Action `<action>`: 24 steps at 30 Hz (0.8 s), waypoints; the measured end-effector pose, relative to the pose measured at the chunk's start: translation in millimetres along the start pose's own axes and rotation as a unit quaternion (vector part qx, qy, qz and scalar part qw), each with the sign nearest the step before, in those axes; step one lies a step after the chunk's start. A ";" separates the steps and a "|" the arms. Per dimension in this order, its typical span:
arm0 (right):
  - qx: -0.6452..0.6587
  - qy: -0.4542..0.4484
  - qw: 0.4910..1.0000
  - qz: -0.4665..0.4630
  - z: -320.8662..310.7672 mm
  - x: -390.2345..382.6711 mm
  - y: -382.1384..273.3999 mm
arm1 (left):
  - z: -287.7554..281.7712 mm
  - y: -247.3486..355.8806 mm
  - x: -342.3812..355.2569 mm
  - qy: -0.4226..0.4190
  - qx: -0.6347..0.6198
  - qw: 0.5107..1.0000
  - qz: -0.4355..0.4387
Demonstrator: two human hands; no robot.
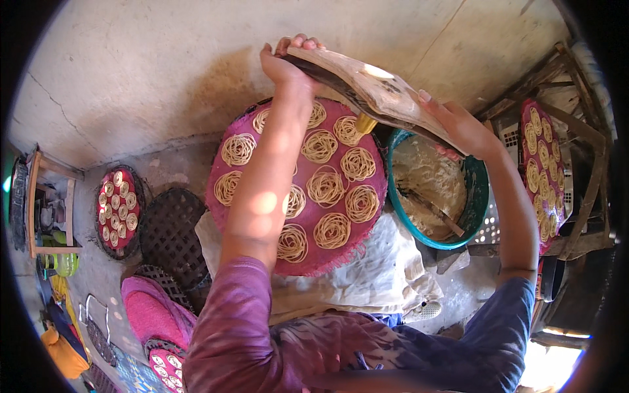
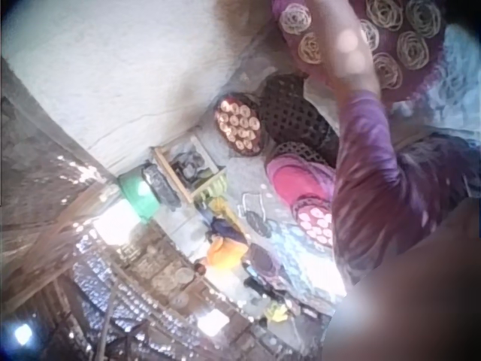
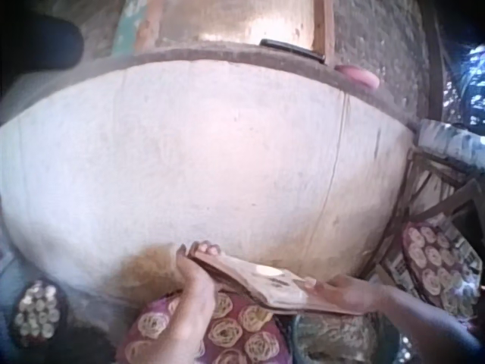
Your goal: The person sits on the floor and uses a wooden extruder to press dough into spiral noodles onto a pink tray. They repeatedly scoop dough from a green bowl, load it into the extruder, and squeeze out noodles, then scrape the tool clean and continue the cycle.
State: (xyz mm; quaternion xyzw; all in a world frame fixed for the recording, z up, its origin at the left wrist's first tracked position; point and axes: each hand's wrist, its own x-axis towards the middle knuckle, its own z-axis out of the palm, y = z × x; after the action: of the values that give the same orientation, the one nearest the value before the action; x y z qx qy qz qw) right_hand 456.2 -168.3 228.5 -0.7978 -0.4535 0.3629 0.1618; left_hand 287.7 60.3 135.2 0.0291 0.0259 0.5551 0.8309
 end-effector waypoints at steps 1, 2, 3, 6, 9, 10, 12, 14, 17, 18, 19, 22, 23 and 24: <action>-0.013 -0.002 1.000 -0.003 -3.5 -1.0 3.9 | -3.7 -7.1 -0.7 -0.011 -0.014 1.000 -0.008; -0.025 0.005 1.000 0.004 -6.6 -1.3 7.9 | -7.0 -12.4 0.1 -0.021 -0.029 0.999 -0.015; -0.019 -0.003 0.999 -0.027 -9.5 -0.5 11.3 | -9.4 -15.8 2.4 -0.034 -0.043 0.998 -0.023; 0.155 -0.069 0.985 -0.032 -12.6 3.7 23.3 | -15.4 -15.3 10.9 -0.095 -0.063 0.993 -0.036; 0.386 -0.152 0.910 -0.023 -3.6 20.2 35.5 | -18.4 -7.8 17.2 -0.094 -0.081 0.992 -0.026; 0.437 -0.188 0.879 -0.045 8.9 28.9 40.7 | -18.4 -6.7 18.7 -0.069 -0.092 0.993 -0.017; 0.473 -0.246 0.838 -0.112 25.4 47.0 50.4 | -18.9 -5.1 19.3 -0.079 -0.095 0.992 -0.022; 0.478 -0.275 0.821 -0.145 37.5 64.3 59.3 | -20.4 -6.1 17.9 -0.074 -0.107 0.991 -0.029; 0.460 -0.299 0.824 -0.144 44.2 83.3 66.9 | -24.4 -7.7 14.2 -0.088 -0.120 0.989 -0.026; 0.466 -0.302 0.823 -0.125 45.4 86.8 67.8 | -25.9 -7.8 12.6 -0.100 -0.120 0.988 -0.013; 0.467 -0.303 0.823 -0.111 45.1 89.5 67.5 | -26.8 -7.4 11.3 -0.096 -0.126 0.987 -0.004; 0.418 -0.301 0.848 -0.122 45.8 94.2 60.5 | -23.0 -2.6 7.6 -0.094 -0.079 0.992 0.040; 0.399 -0.283 0.867 -0.097 47.2 96.2 56.2 | -18.8 0.7 6.5 -0.083 -0.062 0.993 0.054; 0.370 -0.286 0.879 -0.089 47.9 99.4 50.8 | -12.7 4.4 5.8 -0.082 -0.055 0.993 0.063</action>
State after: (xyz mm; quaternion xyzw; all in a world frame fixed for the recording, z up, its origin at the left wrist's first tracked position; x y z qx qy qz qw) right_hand 484.6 -115.4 122.9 -0.4975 -0.3822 0.7005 0.3402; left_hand 284.8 67.6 122.8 0.0301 -0.0750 0.6027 0.7939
